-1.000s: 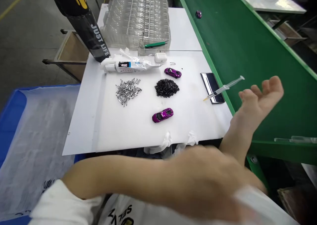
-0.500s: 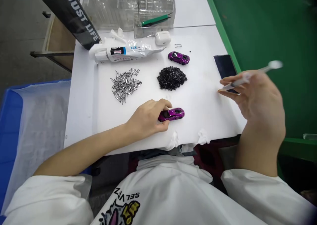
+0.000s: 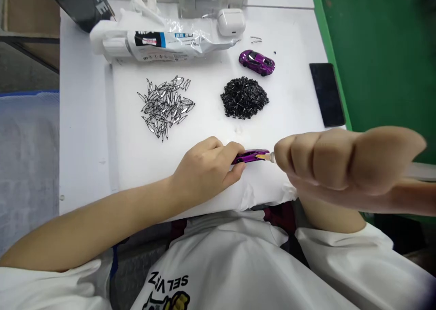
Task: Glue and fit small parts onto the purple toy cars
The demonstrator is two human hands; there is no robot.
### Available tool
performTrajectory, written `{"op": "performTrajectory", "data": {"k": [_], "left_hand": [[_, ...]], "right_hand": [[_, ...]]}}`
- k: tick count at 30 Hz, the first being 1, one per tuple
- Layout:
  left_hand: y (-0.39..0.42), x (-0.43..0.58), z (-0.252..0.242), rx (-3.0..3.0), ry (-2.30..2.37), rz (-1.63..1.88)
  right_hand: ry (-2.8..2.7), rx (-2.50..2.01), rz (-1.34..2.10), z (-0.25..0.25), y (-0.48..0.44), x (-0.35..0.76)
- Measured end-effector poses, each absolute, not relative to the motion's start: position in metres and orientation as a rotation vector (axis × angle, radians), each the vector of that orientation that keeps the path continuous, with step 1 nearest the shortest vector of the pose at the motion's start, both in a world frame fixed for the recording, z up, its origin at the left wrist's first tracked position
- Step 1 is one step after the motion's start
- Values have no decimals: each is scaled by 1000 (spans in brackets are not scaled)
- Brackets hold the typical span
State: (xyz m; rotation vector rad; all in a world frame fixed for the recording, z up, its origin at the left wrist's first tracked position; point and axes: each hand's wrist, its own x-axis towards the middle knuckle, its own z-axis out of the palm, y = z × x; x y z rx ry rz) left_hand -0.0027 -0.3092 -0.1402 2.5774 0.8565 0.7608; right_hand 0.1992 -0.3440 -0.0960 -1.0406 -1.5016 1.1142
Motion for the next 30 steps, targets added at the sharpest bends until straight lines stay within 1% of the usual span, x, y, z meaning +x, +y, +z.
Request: {"op": "performTrajectory", "data": {"k": [2,3,8,15,21,26,30], "left_hand": [[-309,-3,-140,2582,861,747],[-309,-3,-141,2580,863,738],[-308,-4,-140,2549,871,711],[-306,-4,-140,2521,878,668],[-306,-3,-139,2516,879,653],[-306,-3,-140,2510,864,687],[-306,-3,-141,2509,857,715]], "right_hand": [[-1503,-811,1142,-104,-344,197],[-1504,-777,1133,-108,-345,197],[-1511,-954,1090,-116,-349,199],[-1500,-796,1113,-108,-345,186],[-1462,-944,1129,-103,-348,184],[-1494,-826,1205,-103,-344,184],[-1522,-547,1198,-109,-336,182]]}}
